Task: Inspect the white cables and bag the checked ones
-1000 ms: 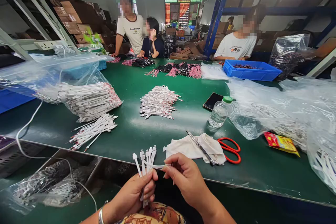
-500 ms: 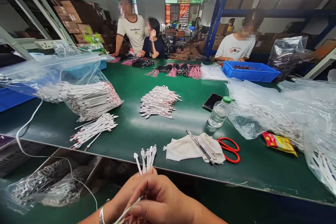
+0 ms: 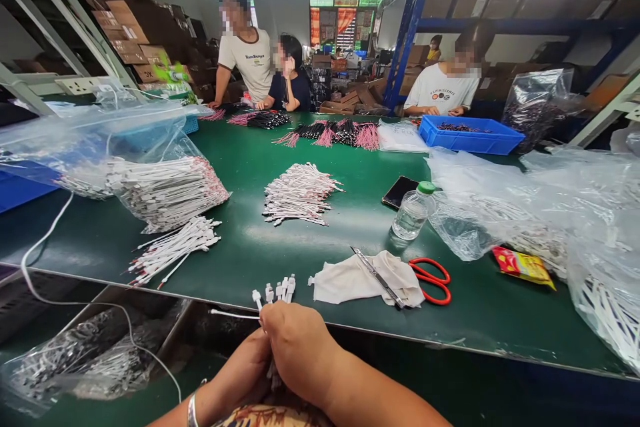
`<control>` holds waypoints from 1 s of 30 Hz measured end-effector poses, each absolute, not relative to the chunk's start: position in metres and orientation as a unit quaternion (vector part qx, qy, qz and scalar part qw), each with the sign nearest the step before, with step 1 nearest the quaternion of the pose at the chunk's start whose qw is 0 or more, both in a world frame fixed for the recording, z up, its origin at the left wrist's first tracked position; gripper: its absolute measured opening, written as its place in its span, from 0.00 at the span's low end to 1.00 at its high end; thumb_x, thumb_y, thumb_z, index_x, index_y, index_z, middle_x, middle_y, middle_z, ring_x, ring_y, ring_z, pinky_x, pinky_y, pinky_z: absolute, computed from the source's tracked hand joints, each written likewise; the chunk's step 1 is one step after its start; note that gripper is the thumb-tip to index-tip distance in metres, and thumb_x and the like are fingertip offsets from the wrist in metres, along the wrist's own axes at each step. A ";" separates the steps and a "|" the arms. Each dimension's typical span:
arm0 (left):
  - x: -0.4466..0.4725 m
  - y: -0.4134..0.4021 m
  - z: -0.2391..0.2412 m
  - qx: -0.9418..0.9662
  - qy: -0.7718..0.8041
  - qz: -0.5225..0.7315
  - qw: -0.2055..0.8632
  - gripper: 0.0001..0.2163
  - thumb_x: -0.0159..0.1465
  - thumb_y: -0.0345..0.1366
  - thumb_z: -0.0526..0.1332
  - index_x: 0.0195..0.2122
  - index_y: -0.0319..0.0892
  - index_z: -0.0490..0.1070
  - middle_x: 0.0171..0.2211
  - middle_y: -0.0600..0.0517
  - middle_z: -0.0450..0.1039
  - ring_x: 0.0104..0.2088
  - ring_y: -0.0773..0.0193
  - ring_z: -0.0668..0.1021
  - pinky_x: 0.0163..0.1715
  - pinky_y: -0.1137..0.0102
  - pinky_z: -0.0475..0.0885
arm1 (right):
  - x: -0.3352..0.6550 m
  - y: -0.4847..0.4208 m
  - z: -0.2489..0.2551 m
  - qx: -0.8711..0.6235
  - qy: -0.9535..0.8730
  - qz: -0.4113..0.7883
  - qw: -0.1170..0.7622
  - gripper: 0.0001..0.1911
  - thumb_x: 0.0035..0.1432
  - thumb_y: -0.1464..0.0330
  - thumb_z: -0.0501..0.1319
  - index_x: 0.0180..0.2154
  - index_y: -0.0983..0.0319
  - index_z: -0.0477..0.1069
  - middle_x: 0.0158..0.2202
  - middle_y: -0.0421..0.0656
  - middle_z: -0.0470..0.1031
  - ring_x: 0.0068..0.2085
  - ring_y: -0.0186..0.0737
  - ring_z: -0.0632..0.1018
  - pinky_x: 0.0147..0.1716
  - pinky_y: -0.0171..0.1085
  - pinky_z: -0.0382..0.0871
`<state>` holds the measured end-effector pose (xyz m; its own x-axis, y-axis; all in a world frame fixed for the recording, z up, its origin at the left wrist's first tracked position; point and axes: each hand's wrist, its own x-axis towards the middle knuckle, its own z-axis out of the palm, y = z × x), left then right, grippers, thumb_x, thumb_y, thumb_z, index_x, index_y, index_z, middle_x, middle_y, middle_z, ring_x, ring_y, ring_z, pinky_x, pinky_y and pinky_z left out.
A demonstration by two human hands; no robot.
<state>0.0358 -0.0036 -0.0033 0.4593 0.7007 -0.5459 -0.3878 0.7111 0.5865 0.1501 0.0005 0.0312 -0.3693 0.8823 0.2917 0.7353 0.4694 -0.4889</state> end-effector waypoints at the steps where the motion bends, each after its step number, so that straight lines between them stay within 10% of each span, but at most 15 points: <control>1: 0.036 -0.004 -0.004 0.199 0.403 0.326 0.832 0.11 0.54 0.41 0.65 0.28 0.37 0.69 0.19 0.54 0.68 0.24 0.65 0.72 0.26 0.72 0.64 | 0.149 0.002 0.028 -0.493 -0.822 0.124 0.257 0.07 0.55 0.76 0.52 0.27 0.59 0.62 0.23 0.38 0.69 0.23 0.34 0.67 0.22 0.32 0.55; 30: 0.034 -0.003 -0.002 0.199 0.407 0.339 0.824 0.11 0.52 0.40 0.67 0.28 0.36 0.74 0.24 0.50 0.74 0.29 0.62 0.75 0.33 0.68 0.68 | 0.147 0.005 0.024 -0.516 -0.810 0.138 0.244 0.07 0.61 0.71 0.48 0.31 0.59 0.61 0.27 0.38 0.70 0.25 0.34 0.69 0.24 0.33 0.53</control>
<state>0.0335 -0.0031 -0.0025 0.4378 0.7213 -0.5368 -0.3977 0.6908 0.6038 0.1467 0.0052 0.0237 -0.3497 0.9023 0.2522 0.7678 0.4303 -0.4747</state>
